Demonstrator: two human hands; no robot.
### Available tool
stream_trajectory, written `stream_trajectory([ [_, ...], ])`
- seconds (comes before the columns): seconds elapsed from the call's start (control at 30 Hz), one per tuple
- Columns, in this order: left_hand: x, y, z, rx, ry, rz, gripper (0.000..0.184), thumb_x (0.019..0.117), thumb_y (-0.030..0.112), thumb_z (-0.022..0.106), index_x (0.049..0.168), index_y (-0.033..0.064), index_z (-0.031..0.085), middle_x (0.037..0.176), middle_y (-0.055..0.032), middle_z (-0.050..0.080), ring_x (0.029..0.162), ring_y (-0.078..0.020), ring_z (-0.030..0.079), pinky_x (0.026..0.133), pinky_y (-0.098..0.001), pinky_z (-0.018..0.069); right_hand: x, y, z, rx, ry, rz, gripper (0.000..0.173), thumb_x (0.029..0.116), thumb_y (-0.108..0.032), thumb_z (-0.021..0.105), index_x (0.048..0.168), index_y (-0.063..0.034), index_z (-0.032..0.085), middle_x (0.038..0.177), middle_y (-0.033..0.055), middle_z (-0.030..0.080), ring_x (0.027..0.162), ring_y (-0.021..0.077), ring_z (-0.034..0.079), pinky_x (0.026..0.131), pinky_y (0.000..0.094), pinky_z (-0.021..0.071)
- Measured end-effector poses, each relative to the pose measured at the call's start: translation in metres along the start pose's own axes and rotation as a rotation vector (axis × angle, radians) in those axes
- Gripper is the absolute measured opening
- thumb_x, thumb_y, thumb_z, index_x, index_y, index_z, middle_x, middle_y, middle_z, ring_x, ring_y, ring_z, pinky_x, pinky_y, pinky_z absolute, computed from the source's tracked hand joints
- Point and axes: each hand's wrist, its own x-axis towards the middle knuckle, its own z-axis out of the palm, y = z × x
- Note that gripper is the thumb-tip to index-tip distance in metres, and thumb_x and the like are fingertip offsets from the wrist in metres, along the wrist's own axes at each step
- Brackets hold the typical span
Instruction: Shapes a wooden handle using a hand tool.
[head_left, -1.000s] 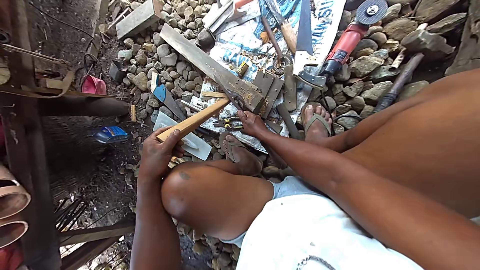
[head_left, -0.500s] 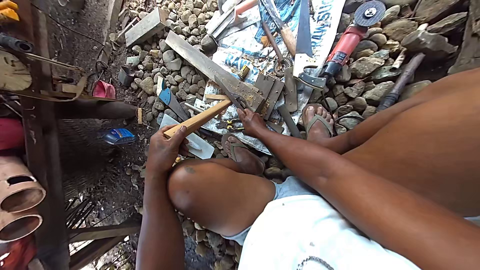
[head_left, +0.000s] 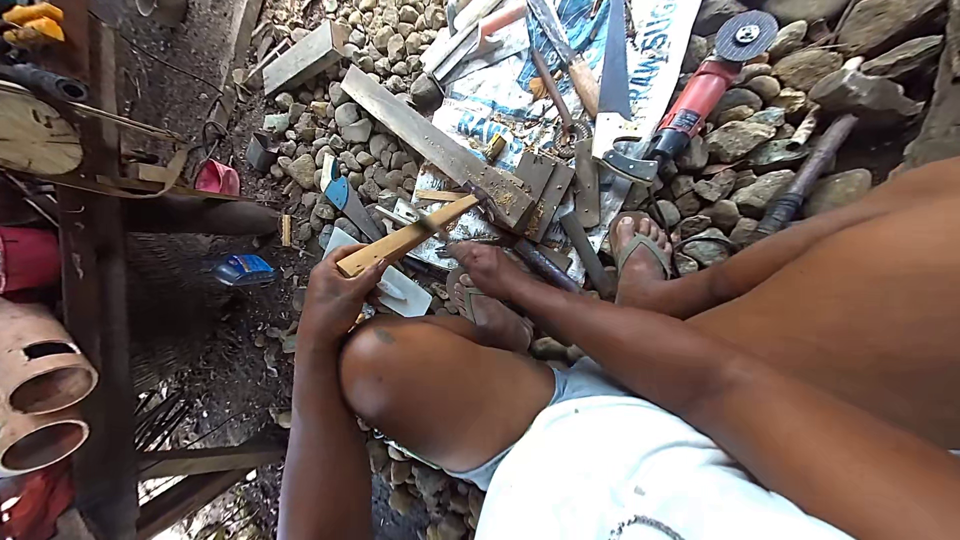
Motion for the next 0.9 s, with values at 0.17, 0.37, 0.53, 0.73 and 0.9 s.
stream_trajectory([
  [0.17, 0.001, -0.002, -0.001, 0.015, 0.012, 0.031, 0.039, 0.0923, 0.023, 0.079, 0.127, 0.0158, 0.064, 0.087, -0.0074, 0.074, 0.057, -0.0175, 0.068, 0.054, -0.0330, 0.0611, -0.019, -0.029, 0.019, -0.184, -0.051, -0.212, 0.053, 0.1061, -0.062, 0.040, 0.124, -0.0191, 0.067, 0.076, 0.0069, 0.067, 0.068, 0.0259, 0.068, 0.062, 0.0539, 0.0562],
  [0.37, -0.001, -0.005, -0.003, 0.019, 0.004, 0.001, 0.035, 0.0930, 0.024, 0.078, 0.124, 0.0151, 0.065, 0.083, -0.0083, 0.073, 0.056, -0.0185, 0.068, 0.054, -0.0337, 0.0614, -0.023, -0.035, 0.022, -0.303, 0.001, -0.197, 0.057, 0.1043, -0.065, 0.039, 0.120, -0.0183, 0.067, 0.074, 0.0048, 0.067, 0.067, 0.0245, 0.068, 0.061, 0.0513, 0.0561],
  [0.53, -0.003, -0.003, -0.002, 0.076, -0.013, 0.005, 0.038, 0.0945, 0.023, 0.077, 0.131, 0.0226, 0.065, 0.083, -0.0089, 0.072, 0.053, -0.0188, 0.066, 0.051, -0.0349, 0.0600, -0.015, -0.020, 0.013, -0.237, 0.038, -0.155, 0.056, 0.1084, -0.059, 0.034, 0.112, -0.0123, 0.066, 0.071, 0.0088, 0.064, 0.063, 0.0278, 0.066, 0.058, 0.0531, 0.0548],
  [0.73, 0.000, 0.003, 0.001, 0.104, 0.004, 0.016, 0.028, 0.0933, 0.030, 0.076, 0.116, 0.0156, 0.068, 0.076, -0.0071, 0.072, 0.053, -0.0195, 0.068, 0.051, -0.0369, 0.0608, -0.029, -0.044, 0.015, -0.231, -0.021, -0.214, 0.052, 0.1062, -0.060, 0.042, 0.123, -0.0175, 0.067, 0.073, 0.0051, 0.066, 0.066, 0.0237, 0.067, 0.061, 0.0513, 0.0560],
  [0.9, 0.001, 0.004, 0.000, 0.139, -0.021, 0.045, 0.038, 0.0946, 0.028, 0.077, 0.131, 0.0229, 0.066, 0.082, -0.0077, 0.073, 0.055, -0.0198, 0.068, 0.052, -0.0367, 0.0619, -0.007, -0.019, -0.002, -0.223, 0.005, -0.017, 0.061, 0.1080, -0.061, 0.030, 0.112, -0.0121, 0.066, 0.078, 0.0123, 0.066, 0.073, 0.0316, 0.068, 0.065, 0.0574, 0.0548],
])
